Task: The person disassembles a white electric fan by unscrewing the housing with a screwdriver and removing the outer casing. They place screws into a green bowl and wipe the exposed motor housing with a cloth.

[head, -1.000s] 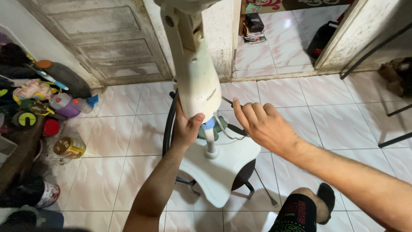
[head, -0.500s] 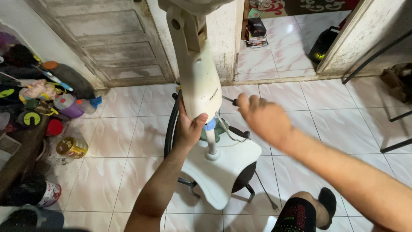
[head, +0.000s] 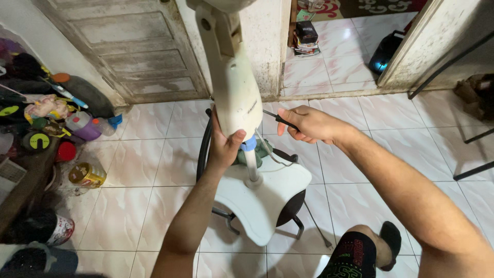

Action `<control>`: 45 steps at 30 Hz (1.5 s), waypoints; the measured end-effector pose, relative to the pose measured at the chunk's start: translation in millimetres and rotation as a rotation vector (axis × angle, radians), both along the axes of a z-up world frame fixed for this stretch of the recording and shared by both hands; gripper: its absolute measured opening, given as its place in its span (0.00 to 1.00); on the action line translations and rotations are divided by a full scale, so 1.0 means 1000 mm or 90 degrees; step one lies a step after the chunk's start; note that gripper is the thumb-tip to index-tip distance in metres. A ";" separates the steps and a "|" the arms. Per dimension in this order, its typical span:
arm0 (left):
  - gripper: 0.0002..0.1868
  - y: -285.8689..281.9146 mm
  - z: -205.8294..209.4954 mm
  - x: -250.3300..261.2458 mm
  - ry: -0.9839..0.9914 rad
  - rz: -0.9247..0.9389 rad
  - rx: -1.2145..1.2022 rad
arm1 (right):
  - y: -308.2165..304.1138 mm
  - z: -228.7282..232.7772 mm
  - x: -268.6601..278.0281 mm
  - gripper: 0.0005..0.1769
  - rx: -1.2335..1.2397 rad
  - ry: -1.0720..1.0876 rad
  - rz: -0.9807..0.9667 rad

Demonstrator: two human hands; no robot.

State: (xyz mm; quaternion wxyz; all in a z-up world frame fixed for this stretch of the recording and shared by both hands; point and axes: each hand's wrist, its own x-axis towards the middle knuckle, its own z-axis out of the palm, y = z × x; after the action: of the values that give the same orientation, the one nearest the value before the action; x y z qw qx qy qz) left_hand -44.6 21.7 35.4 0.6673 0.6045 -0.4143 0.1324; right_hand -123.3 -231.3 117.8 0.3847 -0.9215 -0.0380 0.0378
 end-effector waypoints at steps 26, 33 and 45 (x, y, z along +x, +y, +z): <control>0.54 0.006 -0.054 0.035 0.061 0.111 0.027 | 0.007 -0.003 0.028 0.21 0.207 0.118 0.126; 0.43 0.016 -0.066 0.031 0.030 0.189 0.067 | 0.002 -0.008 0.032 0.14 0.422 0.190 0.123; 0.33 -0.008 0.062 -0.037 0.359 0.221 0.300 | -0.031 0.061 -0.039 0.17 0.321 0.031 0.082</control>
State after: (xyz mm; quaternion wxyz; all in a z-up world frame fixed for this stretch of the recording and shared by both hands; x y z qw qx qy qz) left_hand -81.9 13.7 97.3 0.5657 0.8145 -0.1259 -0.0261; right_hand -162.7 -262.1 178.8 0.6001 -0.7908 -0.0952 0.0736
